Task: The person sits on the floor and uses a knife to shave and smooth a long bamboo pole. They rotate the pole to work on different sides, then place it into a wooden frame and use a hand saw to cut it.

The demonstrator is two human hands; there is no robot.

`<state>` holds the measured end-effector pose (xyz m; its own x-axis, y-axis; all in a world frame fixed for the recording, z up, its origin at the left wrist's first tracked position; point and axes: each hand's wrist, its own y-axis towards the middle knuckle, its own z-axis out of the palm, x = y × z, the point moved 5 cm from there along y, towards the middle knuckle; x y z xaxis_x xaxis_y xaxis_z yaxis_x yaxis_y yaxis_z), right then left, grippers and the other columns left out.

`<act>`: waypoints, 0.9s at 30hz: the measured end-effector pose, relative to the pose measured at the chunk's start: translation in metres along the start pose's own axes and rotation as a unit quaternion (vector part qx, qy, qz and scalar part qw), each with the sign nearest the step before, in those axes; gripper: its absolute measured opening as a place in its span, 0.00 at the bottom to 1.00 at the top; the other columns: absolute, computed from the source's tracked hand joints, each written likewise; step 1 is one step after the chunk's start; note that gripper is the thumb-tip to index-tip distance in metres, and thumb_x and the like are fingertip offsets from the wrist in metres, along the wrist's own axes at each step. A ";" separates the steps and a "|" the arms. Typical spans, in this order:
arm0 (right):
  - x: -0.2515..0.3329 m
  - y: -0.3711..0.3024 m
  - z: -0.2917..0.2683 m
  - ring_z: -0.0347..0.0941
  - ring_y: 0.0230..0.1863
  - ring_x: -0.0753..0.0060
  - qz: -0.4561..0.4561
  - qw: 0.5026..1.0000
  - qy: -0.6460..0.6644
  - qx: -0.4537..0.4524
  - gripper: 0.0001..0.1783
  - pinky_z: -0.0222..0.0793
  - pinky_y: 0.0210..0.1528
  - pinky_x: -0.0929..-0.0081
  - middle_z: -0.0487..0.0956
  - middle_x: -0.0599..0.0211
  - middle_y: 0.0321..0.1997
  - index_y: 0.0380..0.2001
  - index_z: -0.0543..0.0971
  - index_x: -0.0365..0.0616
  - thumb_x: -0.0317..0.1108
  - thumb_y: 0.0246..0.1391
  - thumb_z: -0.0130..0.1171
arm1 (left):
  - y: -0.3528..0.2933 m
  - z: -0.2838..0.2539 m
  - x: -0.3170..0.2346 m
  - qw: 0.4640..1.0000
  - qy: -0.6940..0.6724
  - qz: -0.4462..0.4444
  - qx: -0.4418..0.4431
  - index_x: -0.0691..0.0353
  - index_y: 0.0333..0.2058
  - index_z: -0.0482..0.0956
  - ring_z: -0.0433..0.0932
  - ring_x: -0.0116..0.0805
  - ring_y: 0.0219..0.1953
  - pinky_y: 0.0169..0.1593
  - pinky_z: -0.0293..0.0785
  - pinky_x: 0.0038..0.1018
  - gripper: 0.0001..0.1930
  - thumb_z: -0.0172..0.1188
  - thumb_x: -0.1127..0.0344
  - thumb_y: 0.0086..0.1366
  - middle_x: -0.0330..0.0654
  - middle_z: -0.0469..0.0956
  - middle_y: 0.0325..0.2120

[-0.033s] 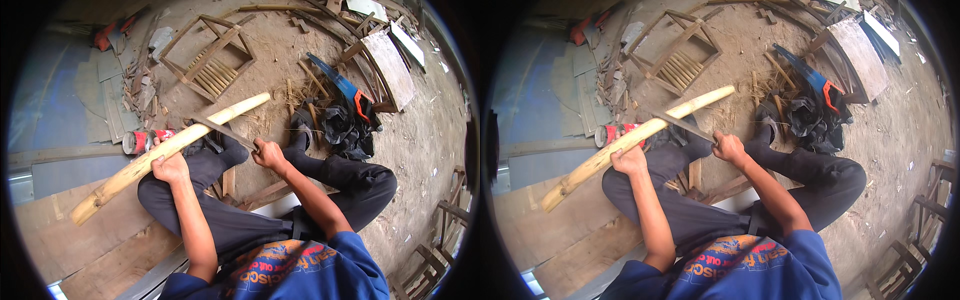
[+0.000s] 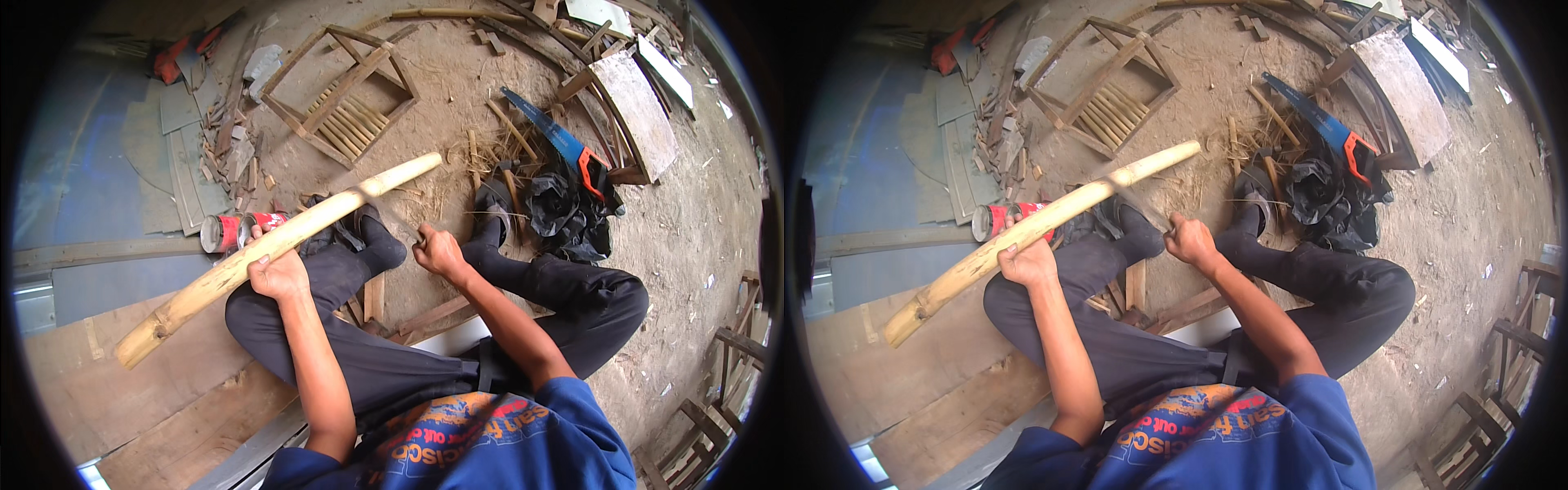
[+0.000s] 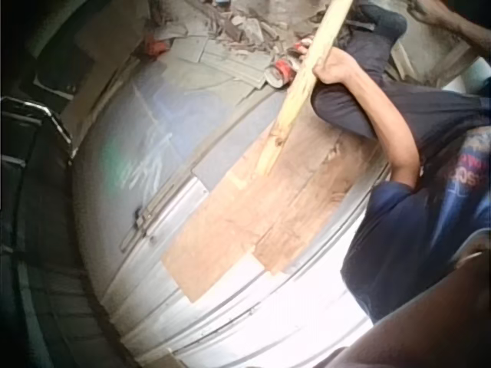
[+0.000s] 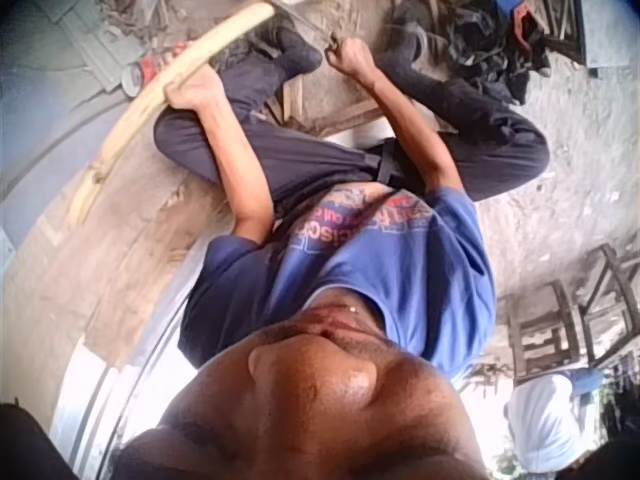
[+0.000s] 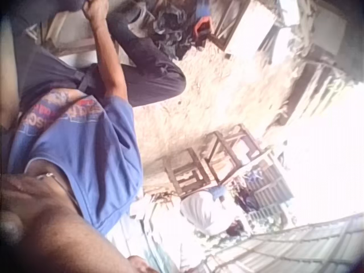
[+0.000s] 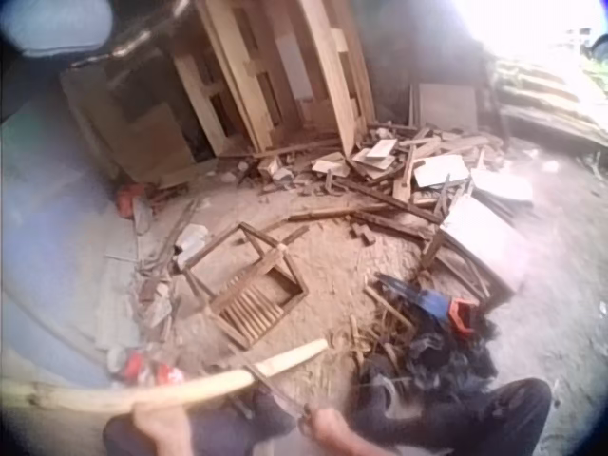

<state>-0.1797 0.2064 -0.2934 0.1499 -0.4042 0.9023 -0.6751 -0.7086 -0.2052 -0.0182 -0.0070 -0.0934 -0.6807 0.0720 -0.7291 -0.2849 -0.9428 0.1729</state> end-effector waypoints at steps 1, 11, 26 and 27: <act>-0.008 0.006 0.000 0.77 0.36 0.34 0.021 0.999 0.014 -0.028 0.14 0.73 0.43 0.49 0.78 0.35 0.26 0.33 0.75 0.32 0.34 0.46 0.58 | 0.000 0.005 0.003 1.000 -0.006 -0.007 0.014 0.61 0.35 0.75 0.68 0.40 0.52 0.63 0.65 0.43 0.16 0.55 0.67 0.43 0.43 0.69 0.41; -0.008 0.012 -0.006 0.76 0.31 0.35 -0.019 1.000 0.009 -0.020 0.12 0.72 0.37 0.52 0.76 0.39 0.23 0.31 0.74 0.33 0.32 0.45 0.57 | 0.000 0.012 0.008 0.998 -0.007 -0.016 0.058 0.60 0.34 0.72 0.66 0.41 0.52 0.63 0.64 0.47 0.15 0.54 0.67 0.43 0.42 0.66 0.40; -0.021 0.012 -0.011 0.76 0.31 0.35 0.009 0.999 0.009 -0.047 0.12 0.72 0.36 0.52 0.76 0.40 0.21 0.30 0.73 0.34 0.32 0.45 0.58 | 0.002 0.009 0.009 0.998 -0.013 -0.019 0.057 0.61 0.35 0.74 0.66 0.41 0.52 0.63 0.64 0.48 0.18 0.54 0.66 0.40 0.42 0.66 0.41; -0.016 0.011 -0.010 0.76 0.32 0.35 -0.014 1.000 0.009 -0.020 0.12 0.72 0.37 0.52 0.76 0.39 0.22 0.29 0.73 0.33 0.32 0.45 0.58 | 0.001 0.011 0.008 0.998 -0.005 -0.018 0.060 0.60 0.35 0.72 0.66 0.40 0.51 0.64 0.63 0.47 0.18 0.55 0.66 0.40 0.42 0.66 0.41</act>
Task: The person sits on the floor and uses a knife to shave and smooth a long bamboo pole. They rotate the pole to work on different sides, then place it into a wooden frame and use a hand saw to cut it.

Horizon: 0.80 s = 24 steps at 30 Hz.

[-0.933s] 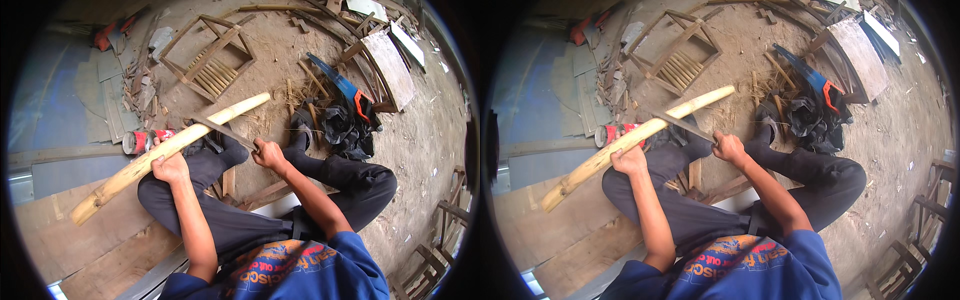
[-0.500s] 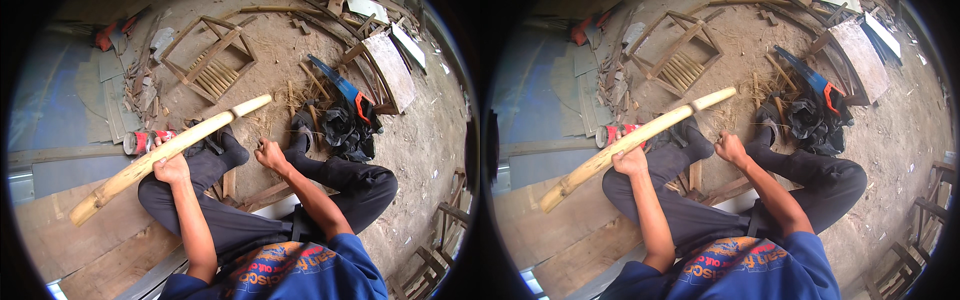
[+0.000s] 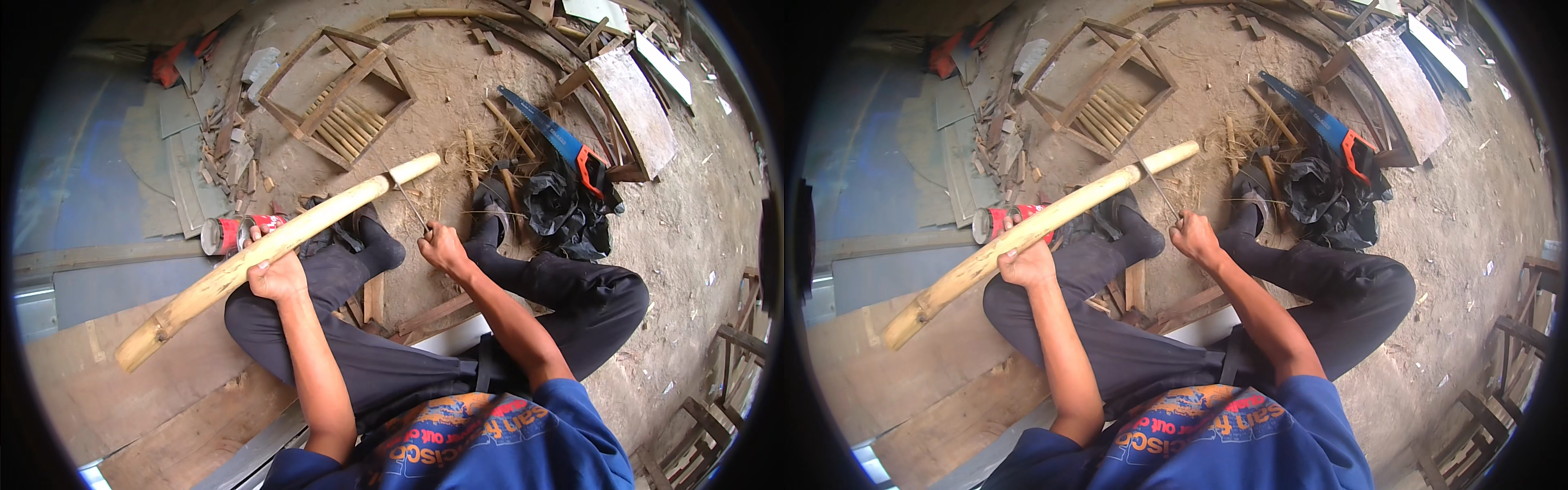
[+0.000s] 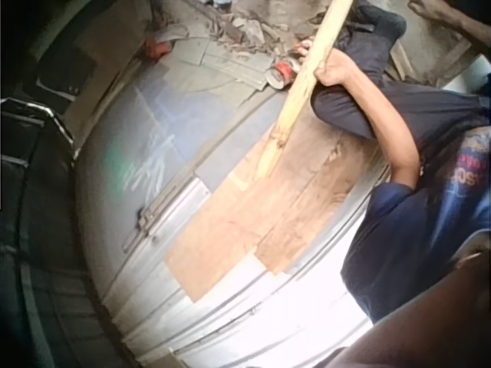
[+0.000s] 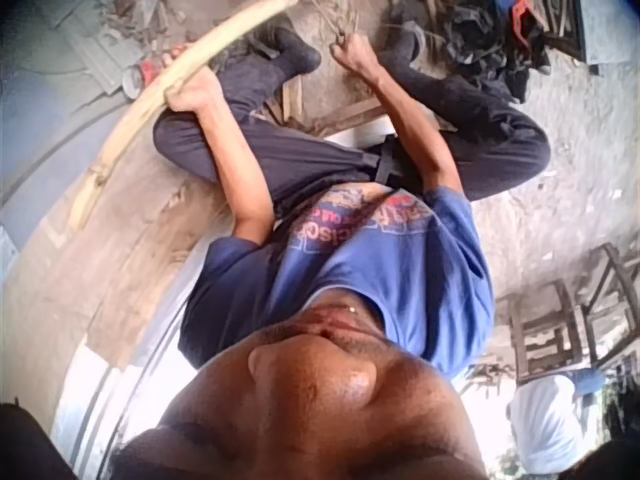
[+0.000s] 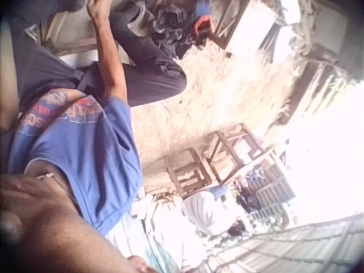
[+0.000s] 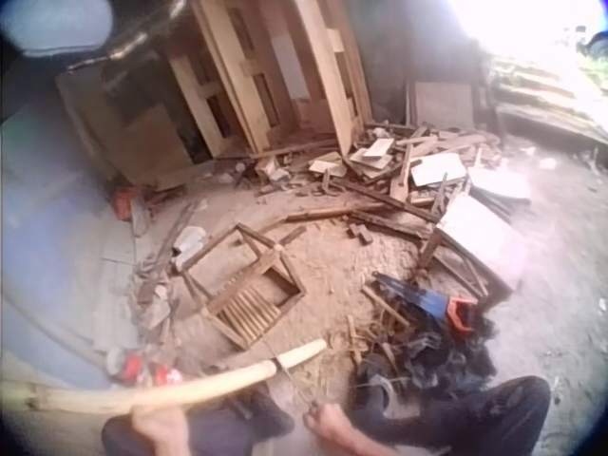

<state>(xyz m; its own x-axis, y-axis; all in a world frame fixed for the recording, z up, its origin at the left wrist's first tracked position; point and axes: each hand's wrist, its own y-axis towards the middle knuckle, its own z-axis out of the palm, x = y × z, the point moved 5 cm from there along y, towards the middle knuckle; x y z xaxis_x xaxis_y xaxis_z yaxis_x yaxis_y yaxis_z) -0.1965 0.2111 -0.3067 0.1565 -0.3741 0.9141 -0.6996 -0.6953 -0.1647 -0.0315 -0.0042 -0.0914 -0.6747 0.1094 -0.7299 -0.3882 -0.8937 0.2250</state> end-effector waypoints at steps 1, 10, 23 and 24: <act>0.010 -0.006 -0.001 0.76 0.32 0.34 -0.022 0.999 0.000 0.030 0.12 0.72 0.37 0.52 0.76 0.39 0.22 0.29 0.73 0.33 0.32 0.45 0.58 | -0.004 0.003 -0.001 1.000 0.009 0.000 0.000 0.58 0.35 0.70 0.67 0.39 0.51 0.64 0.63 0.45 0.18 0.55 0.65 0.40 0.41 0.66 0.40; 0.012 -0.013 -0.009 0.76 0.35 0.34 -0.005 0.998 -0.012 0.067 0.14 0.73 0.42 0.50 0.78 0.37 0.27 0.33 0.76 0.33 0.33 0.46 0.58 | -0.001 -0.010 -0.001 0.999 -0.025 0.002 0.042 0.60 0.40 0.77 0.68 0.42 0.55 0.66 0.62 0.51 0.22 0.55 0.65 0.40 0.43 0.70 0.45; -0.029 -0.004 -0.010 0.74 0.30 0.34 0.011 0.999 -0.012 -0.042 0.12 0.71 0.34 0.51 0.75 0.38 0.22 0.29 0.72 0.35 0.32 0.45 0.59 | 0.002 -0.016 0.005 0.999 -0.042 -0.005 0.016 0.62 0.43 0.81 0.73 0.45 0.55 0.66 0.64 0.52 0.25 0.54 0.66 0.42 0.47 0.77 0.48; -0.029 -0.007 -0.007 0.74 0.31 0.34 -0.008 1.000 -0.009 -0.015 0.12 0.71 0.34 0.51 0.75 0.38 0.22 0.30 0.72 0.35 0.32 0.45 0.59 | 0.002 -0.016 0.003 0.999 -0.042 -0.004 0.021 0.62 0.43 0.81 0.73 0.46 0.56 0.65 0.64 0.51 0.25 0.54 0.66 0.42 0.47 0.77 0.48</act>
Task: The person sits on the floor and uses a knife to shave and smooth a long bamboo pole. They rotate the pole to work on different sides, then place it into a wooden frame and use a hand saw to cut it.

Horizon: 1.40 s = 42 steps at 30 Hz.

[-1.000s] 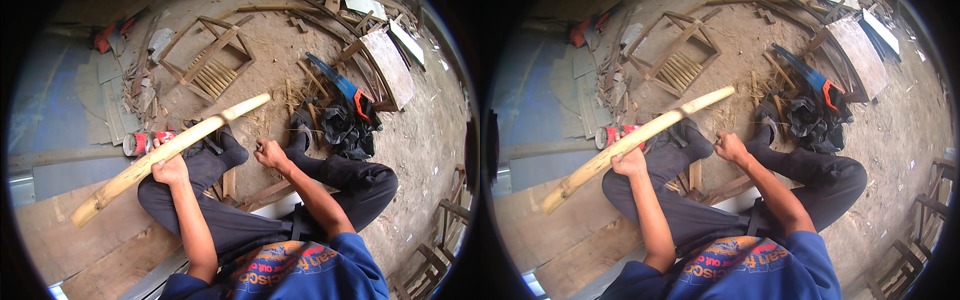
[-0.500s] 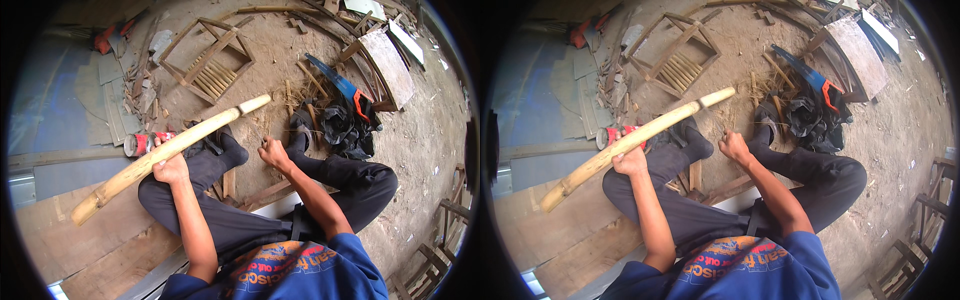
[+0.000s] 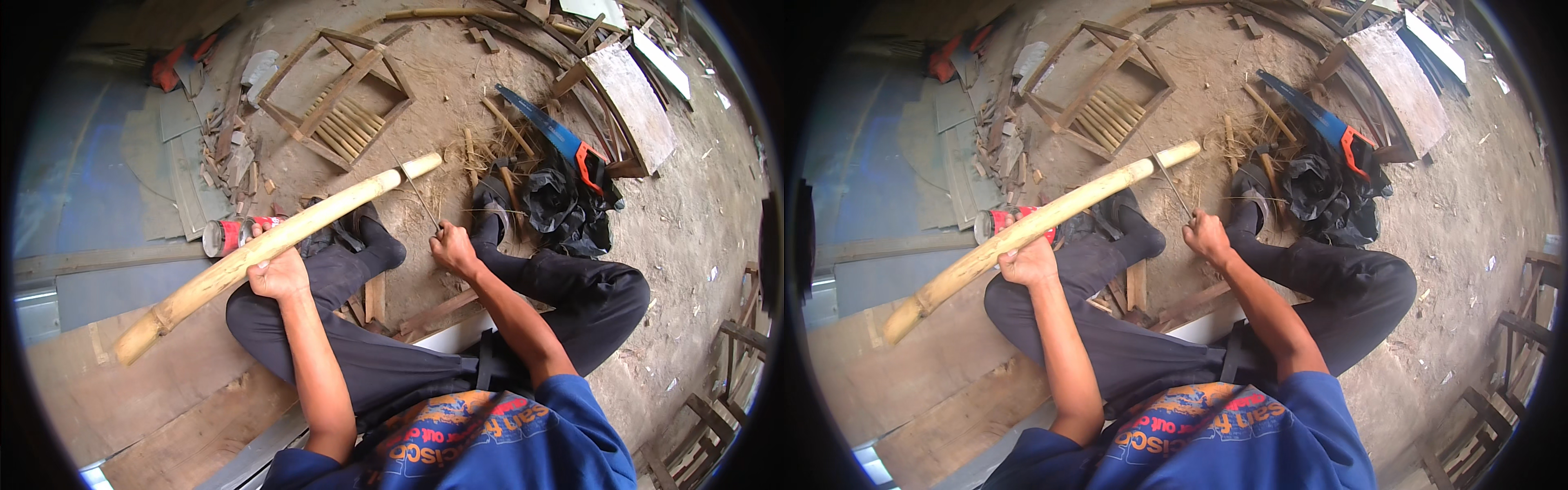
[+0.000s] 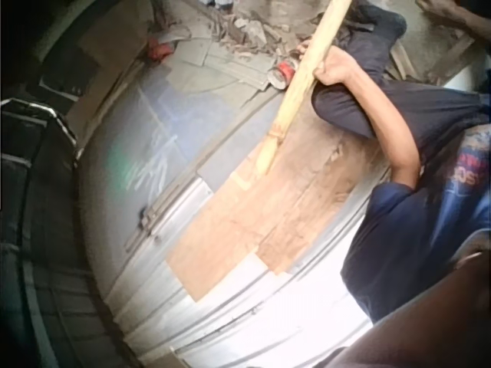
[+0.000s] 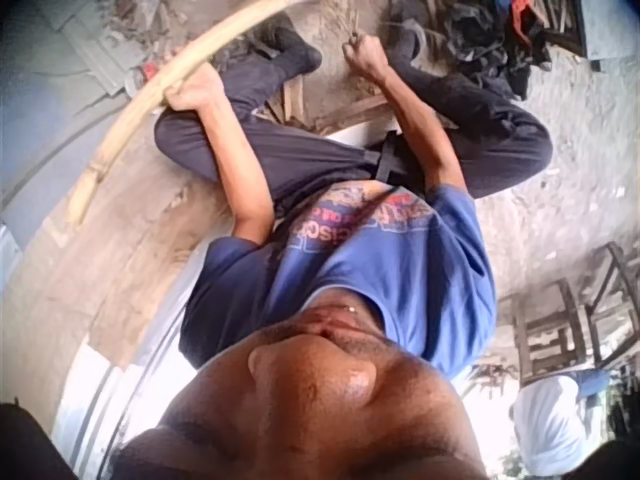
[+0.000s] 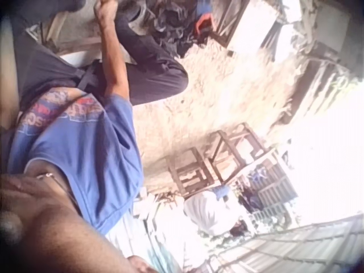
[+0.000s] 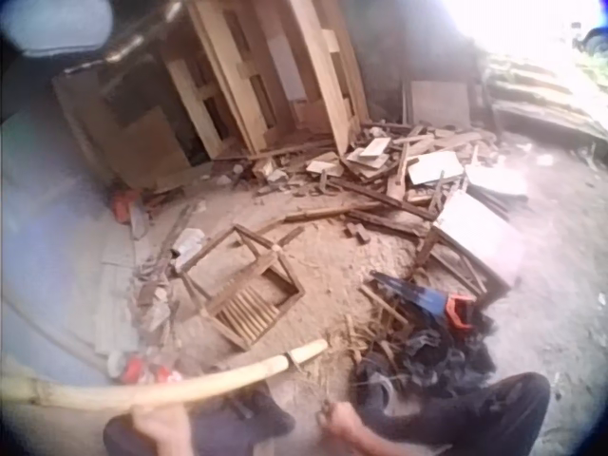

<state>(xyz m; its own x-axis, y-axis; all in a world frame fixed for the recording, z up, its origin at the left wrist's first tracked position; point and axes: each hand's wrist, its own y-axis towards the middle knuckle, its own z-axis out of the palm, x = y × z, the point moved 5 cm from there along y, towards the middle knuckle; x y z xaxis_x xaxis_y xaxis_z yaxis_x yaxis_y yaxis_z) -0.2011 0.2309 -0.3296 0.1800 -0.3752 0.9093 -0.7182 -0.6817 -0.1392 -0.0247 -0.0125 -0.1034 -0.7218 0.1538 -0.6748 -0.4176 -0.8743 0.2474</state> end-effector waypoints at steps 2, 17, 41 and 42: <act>0.007 -0.009 0.000 0.74 0.31 0.33 -0.038 0.998 0.004 0.057 0.12 0.72 0.35 0.51 0.75 0.38 0.22 0.30 0.73 0.34 0.32 0.46 0.59 | -0.003 -0.001 -0.003 1.000 -0.001 0.005 0.006 0.62 0.42 0.81 0.72 0.46 0.56 0.65 0.64 0.51 0.24 0.54 0.66 0.42 0.47 0.77 0.48; 0.010 0.002 0.003 0.76 0.32 0.34 0.028 1.000 -0.002 0.003 0.13 0.72 0.38 0.50 0.76 0.38 0.24 0.31 0.74 0.32 0.33 0.46 0.58 | -0.002 0.009 0.002 0.999 -0.013 -0.012 0.050 0.62 0.44 0.80 0.73 0.46 0.55 0.66 0.63 0.53 0.26 0.55 0.66 0.41 0.45 0.76 0.47; -0.013 0.018 -0.021 0.79 0.40 0.35 0.107 0.993 -0.047 -0.002 0.16 0.75 0.46 0.49 0.79 0.34 0.32 0.32 0.80 0.31 0.36 0.49 0.55 | 0.001 0.019 0.006 1.000 -0.013 -0.011 0.021 0.66 0.49 0.76 0.71 0.46 0.56 0.67 0.62 0.45 0.30 0.55 0.68 0.42 0.46 0.76 0.45; -0.017 0.019 -0.019 0.79 0.40 0.36 0.135 0.990 -0.031 -0.007 0.16 0.75 0.46 0.50 0.79 0.34 0.32 0.31 0.81 0.31 0.36 0.49 0.55 | 0.001 0.020 0.004 0.999 -0.015 -0.018 0.025 0.66 0.49 0.76 0.71 0.46 0.57 0.67 0.61 0.45 0.29 0.55 0.68 0.42 0.46 0.76 0.46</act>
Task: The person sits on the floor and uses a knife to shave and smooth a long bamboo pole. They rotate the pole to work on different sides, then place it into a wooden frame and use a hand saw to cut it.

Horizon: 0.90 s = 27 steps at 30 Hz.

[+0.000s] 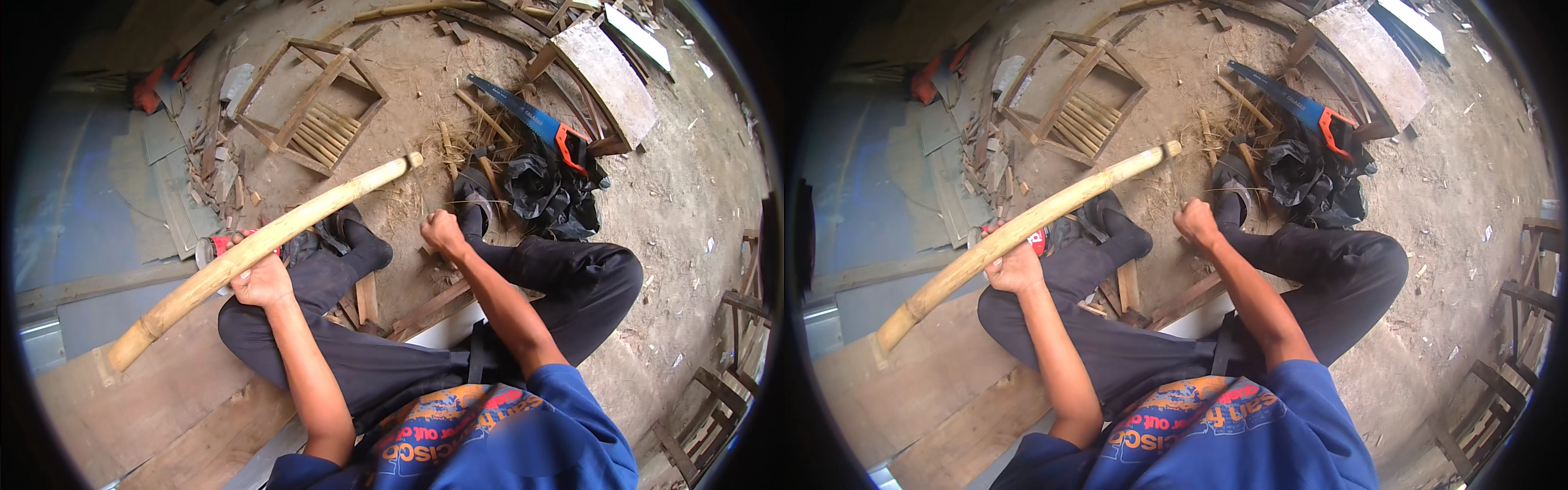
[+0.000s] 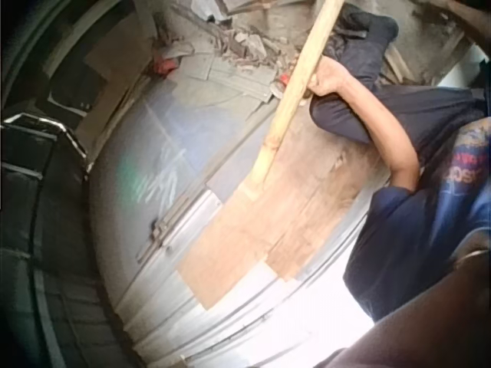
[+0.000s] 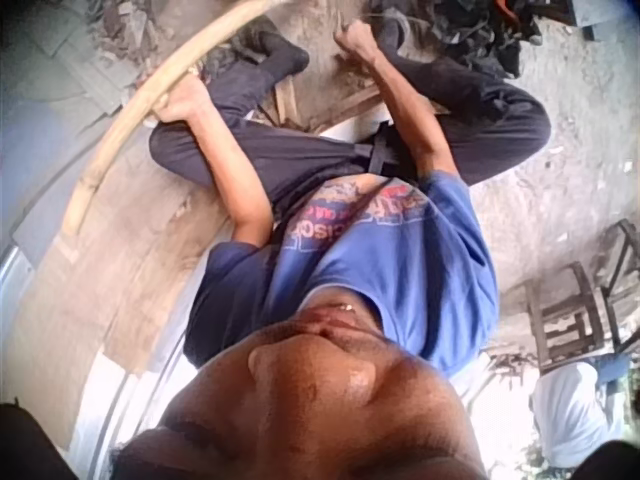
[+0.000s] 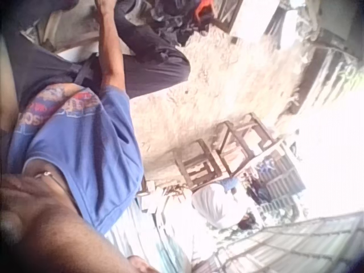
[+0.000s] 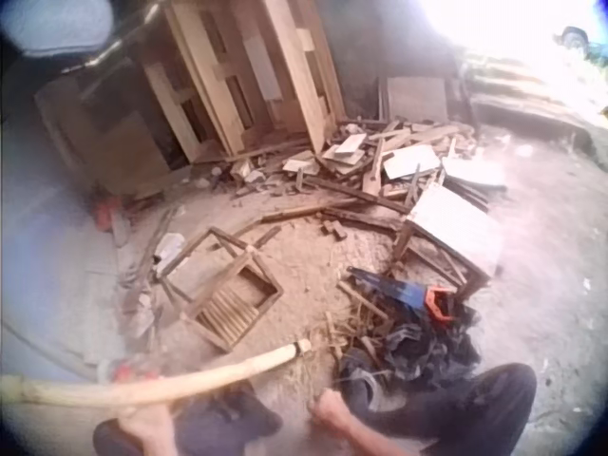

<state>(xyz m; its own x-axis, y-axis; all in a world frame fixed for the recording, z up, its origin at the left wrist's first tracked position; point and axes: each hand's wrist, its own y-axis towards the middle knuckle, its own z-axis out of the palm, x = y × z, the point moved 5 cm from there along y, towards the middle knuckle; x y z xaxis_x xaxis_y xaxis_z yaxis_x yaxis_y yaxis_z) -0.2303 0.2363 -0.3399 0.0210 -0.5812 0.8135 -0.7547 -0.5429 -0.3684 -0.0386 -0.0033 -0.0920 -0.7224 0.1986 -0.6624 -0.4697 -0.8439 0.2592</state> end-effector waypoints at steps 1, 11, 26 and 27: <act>-0.007 -0.001 -0.004 0.79 0.40 0.36 0.019 1.000 -0.007 -0.005 0.15 0.75 0.47 0.51 0.80 0.35 0.33 0.30 0.82 0.32 0.35 0.48 0.55 | 0.000 0.000 -0.002 1.000 -0.003 0.003 0.002 0.66 0.49 0.76 0.71 0.46 0.57 0.67 0.61 0.45 0.30 0.55 0.69 0.42 0.46 0.76 0.46; -0.055 0.013 -0.013 0.83 0.29 0.50 0.134 0.991 0.016 0.017 0.16 0.79 0.32 0.59 0.82 0.41 0.30 0.28 0.79 0.31 0.38 0.50 0.57 | 0.016 -0.012 -0.001 0.990 0.087 -0.009 -0.107 0.62 0.57 0.70 0.68 0.44 0.60 0.67 0.58 0.47 0.31 0.54 0.63 0.50 0.47 0.72 0.58; -0.039 0.012 -0.062 0.82 0.33 0.42 0.025 0.995 -0.023 -0.090 0.26 0.75 0.41 0.56 0.81 0.39 0.27 0.28 0.79 0.26 0.46 0.49 0.59 | 0.094 -0.014 -0.002 0.942 0.274 -0.119 -0.155 0.59 0.58 0.69 0.63 0.39 0.64 0.67 0.53 0.49 0.32 0.69 0.51 0.60 0.41 0.68 0.58; -0.046 0.012 -0.064 0.82 0.34 0.41 0.040 0.996 -0.016 -0.078 0.25 0.75 0.41 0.56 0.81 0.39 0.28 0.29 0.79 0.26 0.46 0.49 0.59 | 0.096 0.004 0.004 0.927 0.316 -0.115 -0.165 0.57 0.56 0.71 0.66 0.39 0.61 0.62 0.59 0.48 0.32 0.71 0.49 0.59 0.40 0.71 0.55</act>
<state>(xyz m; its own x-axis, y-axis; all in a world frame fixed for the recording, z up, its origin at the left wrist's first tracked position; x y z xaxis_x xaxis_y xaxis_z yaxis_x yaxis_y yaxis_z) -0.2825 0.2958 -0.3529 -0.0238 -0.6390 0.7688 -0.8470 -0.3957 -0.3551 -0.0887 -0.0816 -0.0665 -0.1319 0.1480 -0.9802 -0.3186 -0.9426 -0.0995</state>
